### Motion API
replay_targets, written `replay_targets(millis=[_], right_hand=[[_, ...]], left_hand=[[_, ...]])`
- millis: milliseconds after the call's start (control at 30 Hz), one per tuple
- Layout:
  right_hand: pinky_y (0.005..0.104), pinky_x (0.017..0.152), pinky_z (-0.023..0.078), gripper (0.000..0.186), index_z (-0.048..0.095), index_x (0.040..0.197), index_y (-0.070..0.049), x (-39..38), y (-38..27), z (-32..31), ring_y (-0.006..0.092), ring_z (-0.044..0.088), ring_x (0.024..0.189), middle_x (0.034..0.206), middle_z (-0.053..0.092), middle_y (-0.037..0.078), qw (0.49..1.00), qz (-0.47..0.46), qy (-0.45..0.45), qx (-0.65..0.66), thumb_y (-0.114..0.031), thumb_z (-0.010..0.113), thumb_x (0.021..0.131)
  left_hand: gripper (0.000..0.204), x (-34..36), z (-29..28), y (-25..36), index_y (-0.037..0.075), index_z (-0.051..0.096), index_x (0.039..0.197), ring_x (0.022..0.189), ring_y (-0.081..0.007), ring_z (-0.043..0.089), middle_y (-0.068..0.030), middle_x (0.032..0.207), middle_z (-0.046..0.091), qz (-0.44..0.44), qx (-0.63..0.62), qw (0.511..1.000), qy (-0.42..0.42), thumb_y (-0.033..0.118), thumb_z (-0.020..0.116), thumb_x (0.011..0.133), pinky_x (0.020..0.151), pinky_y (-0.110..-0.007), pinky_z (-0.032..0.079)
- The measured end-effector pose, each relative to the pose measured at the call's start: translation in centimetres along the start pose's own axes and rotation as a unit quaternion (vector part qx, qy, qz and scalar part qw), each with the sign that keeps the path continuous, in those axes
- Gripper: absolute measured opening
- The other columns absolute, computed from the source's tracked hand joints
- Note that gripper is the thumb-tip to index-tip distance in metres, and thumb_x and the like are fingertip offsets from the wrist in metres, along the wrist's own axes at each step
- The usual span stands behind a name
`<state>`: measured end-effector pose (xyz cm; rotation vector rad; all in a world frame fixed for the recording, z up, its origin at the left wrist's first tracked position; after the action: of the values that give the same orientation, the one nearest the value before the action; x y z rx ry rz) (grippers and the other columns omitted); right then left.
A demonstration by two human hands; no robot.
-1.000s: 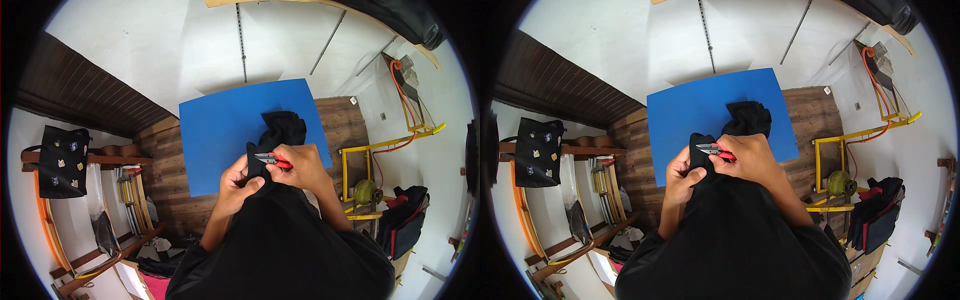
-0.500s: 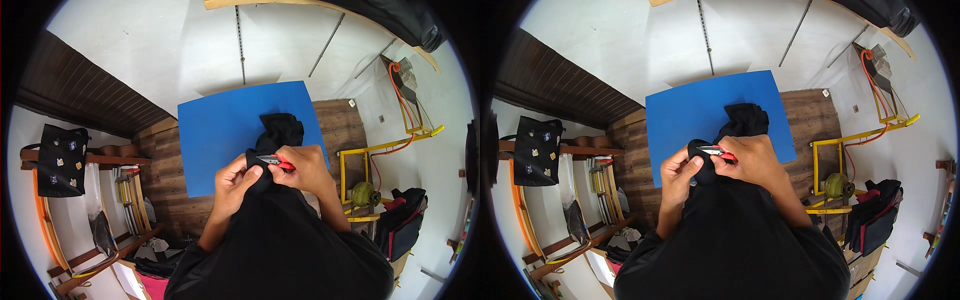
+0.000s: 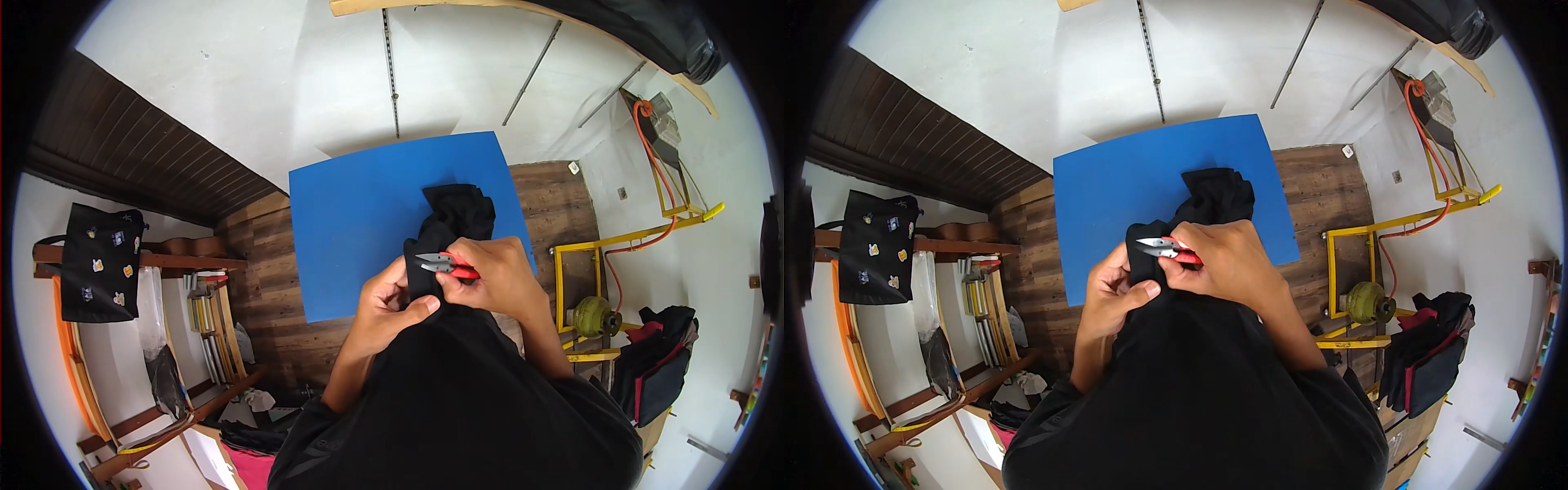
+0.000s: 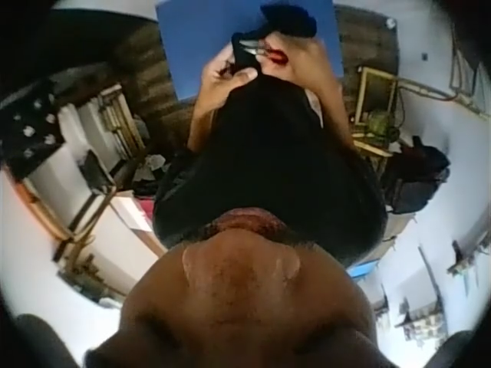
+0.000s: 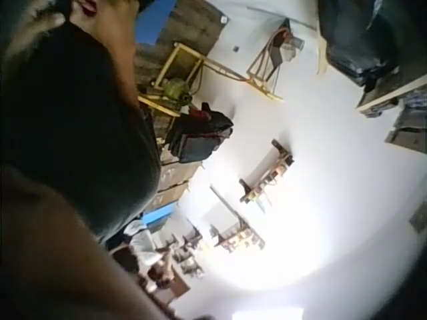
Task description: Trimming excess material from a black garment using pliers.
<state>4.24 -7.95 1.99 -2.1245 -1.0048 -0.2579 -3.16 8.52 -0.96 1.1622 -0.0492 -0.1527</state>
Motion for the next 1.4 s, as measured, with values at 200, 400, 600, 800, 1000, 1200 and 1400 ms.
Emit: replay_targets(millis=[200, 400, 600, 800, 1000, 1200, 1400], right_hand=[[0.0332, 0.045, 0.044, 0.023, 0.055, 0.074, -0.007, -0.2, -0.5, 0.4, 0.0238, 0.057, 0.049, 0.059, 0.058, 0.005, 1.000, -0.016, -0.012, -0.010, -0.020, 0.074, 0.071], [0.0308, 0.043, 0.043, 0.021, 0.059, 0.077, -0.007, -0.2, -0.4, 0.2, 0.0246, 0.056, 0.047, 0.057, 0.056, 0.005, 1.000, -0.019, 0.018, -0.003, -0.017, 0.077, 0.070], [0.0313, 0.043, 0.043, 0.021, 0.059, 0.076, -0.007, 0.0, -0.5, 0.2, 0.0247, 0.056, 0.046, 0.056, 0.055, 0.006, 1.000, -0.008, 0.001, -0.010, -0.017, 0.077, 0.070], [0.0343, 0.044, 0.043, 0.024, 0.053, 0.072, -0.007, 0.1, -0.6, -0.2, 0.0249, 0.056, 0.048, 0.058, 0.056, 0.005, 1.000, -0.001, -0.004, -0.013, -0.021, 0.073, 0.074], [0.0334, 0.043, 0.042, 0.024, 0.053, 0.071, -0.007, 0.1, -0.6, -0.1, 0.0241, 0.056, 0.048, 0.058, 0.056, 0.005, 1.000, -0.014, 0.004, 0.001, -0.022, 0.073, 0.073], [0.0315, 0.044, 0.044, 0.024, 0.060, 0.077, -0.007, 0.0, -0.1, 0.0, 0.0248, 0.058, 0.048, 0.057, 0.056, 0.006, 1.000, 0.007, 0.003, 0.015, -0.018, 0.078, 0.067], [0.0309, 0.045, 0.045, 0.025, 0.060, 0.079, -0.007, 0.0, 0.1, 0.2, 0.0248, 0.059, 0.049, 0.059, 0.058, 0.006, 1.000, 0.020, 0.000, 0.015, -0.018, 0.079, 0.066]], left_hand=[[0.021, 0.6, -0.8, -0.4, -0.003, 0.067, 0.109, 0.091, -0.0080, 0.050, -0.0003, 0.097, 0.059, 0.089, 0.037, 0.993, 0.072, 0.008, 0.065, 0.091, 0.077, -0.024, 0.040], [0.025, -0.1, -0.3, -0.1, -0.004, 0.063, 0.114, 0.086, -0.0041, 0.053, -0.0002, 0.099, 0.062, 0.047, -0.027, 0.997, 0.051, 0.005, 0.065, 0.091, 0.075, -0.019, 0.040], [0.043, -0.2, 0.3, 0.8, -0.003, 0.053, 0.128, 0.087, -0.0031, 0.053, 0.0004, 0.101, 0.062, 0.009, -0.047, 0.999, 0.002, -0.003, 0.065, 0.087, 0.076, -0.019, 0.040], [0.046, -0.5, 0.3, 0.6, -0.003, 0.052, 0.129, 0.087, -0.0037, 0.050, 0.0010, 0.102, 0.059, 0.013, -0.040, 0.999, -0.032, -0.003, 0.065, 0.085, 0.076, -0.020, 0.039], [0.016, 0.4, -0.8, -0.5, -0.003, 0.068, 0.105, 0.076, -0.0064, 0.044, 0.0018, 0.086, 0.055, 0.080, 0.033, 0.994, 0.069, 0.006, 0.061, 0.093, 0.068, -0.022, 0.034], [0.016, 0.1, -0.1, -0.1, -0.003, 0.066, 0.107, 0.078, -0.0035, 0.045, 0.0038, 0.088, 0.057, 0.063, 0.012, 0.995, 0.074, 0.005, 0.060, 0.094, 0.069, -0.020, 0.035], [0.023, 0.4, 0.4, 0.1, -0.004, 0.061, 0.115, 0.079, -0.0017, 0.047, 0.0037, 0.091, 0.058, 0.061, -0.010, 0.996, 0.061, 0.001, 0.060, 0.093, 0.069, -0.019, 0.037]])
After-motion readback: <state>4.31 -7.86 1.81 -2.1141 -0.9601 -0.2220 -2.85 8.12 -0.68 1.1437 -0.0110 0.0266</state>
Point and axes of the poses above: each hand's wrist, its own x-axis towards the middle knuckle, its own z-axis out of the palm, y = z × x, the point moved 2 cm from there along x, towards the middle knuckle
